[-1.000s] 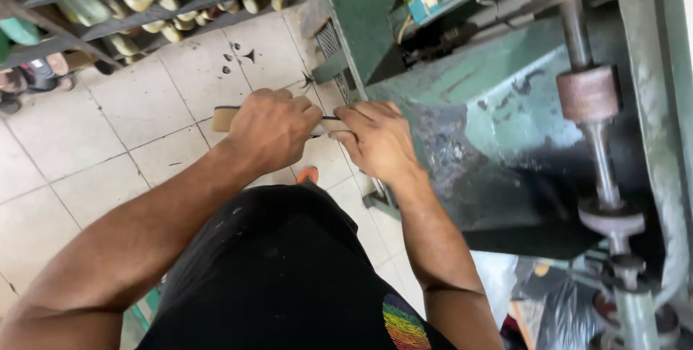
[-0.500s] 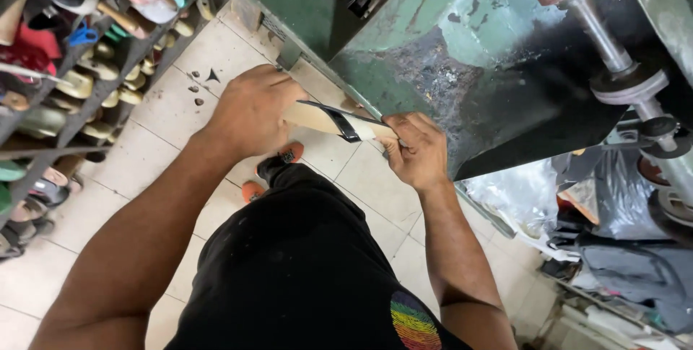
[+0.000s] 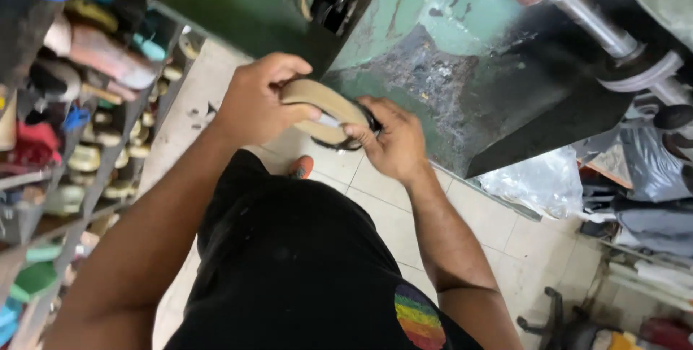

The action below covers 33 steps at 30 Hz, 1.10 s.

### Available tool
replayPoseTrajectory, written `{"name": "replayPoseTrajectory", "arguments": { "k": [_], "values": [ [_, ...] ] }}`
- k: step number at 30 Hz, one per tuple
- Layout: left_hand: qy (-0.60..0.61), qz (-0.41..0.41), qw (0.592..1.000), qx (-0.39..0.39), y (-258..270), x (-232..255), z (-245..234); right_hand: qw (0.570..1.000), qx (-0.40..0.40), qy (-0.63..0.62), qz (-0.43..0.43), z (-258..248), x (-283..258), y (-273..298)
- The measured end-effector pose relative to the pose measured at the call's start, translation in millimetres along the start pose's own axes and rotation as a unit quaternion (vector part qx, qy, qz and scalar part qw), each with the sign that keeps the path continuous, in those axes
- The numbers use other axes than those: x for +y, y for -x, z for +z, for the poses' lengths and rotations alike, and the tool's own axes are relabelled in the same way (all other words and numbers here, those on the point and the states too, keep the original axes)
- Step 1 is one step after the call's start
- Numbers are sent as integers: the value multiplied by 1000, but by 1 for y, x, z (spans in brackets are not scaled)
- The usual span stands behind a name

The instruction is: Grinding and smoothing the edges of a sandal sole using a stationary grinding machine

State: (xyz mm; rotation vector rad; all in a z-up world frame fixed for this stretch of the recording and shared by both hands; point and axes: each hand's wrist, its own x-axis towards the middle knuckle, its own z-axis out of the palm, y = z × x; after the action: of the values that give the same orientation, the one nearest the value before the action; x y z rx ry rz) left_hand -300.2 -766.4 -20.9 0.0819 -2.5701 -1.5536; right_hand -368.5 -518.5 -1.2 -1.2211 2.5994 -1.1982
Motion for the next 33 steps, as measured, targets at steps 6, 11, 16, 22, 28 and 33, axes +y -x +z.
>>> {"name": "replayPoseTrajectory", "arguments": {
  "k": [6,11,16,22,28,33],
  "values": [
    [239,-45,970,-11,-41,-24,13,990,58,-92,87,16,18,-7],
    [129,105,976,-138,-83,4,8,983,107,-95,116,19,-5,-28],
    [218,162,939,-212,-114,5,-5,964,220,-108,107,17,-13,-40],
    [148,270,931,-195,-129,-18,7,939,272,-150,147,38,-7,-28],
    [102,366,905,-191,-127,-7,36,920,326,-161,146,30,-16,-27],
    [133,223,850,-457,-156,31,8,871,357,-316,119,25,10,15]
  ]
}}
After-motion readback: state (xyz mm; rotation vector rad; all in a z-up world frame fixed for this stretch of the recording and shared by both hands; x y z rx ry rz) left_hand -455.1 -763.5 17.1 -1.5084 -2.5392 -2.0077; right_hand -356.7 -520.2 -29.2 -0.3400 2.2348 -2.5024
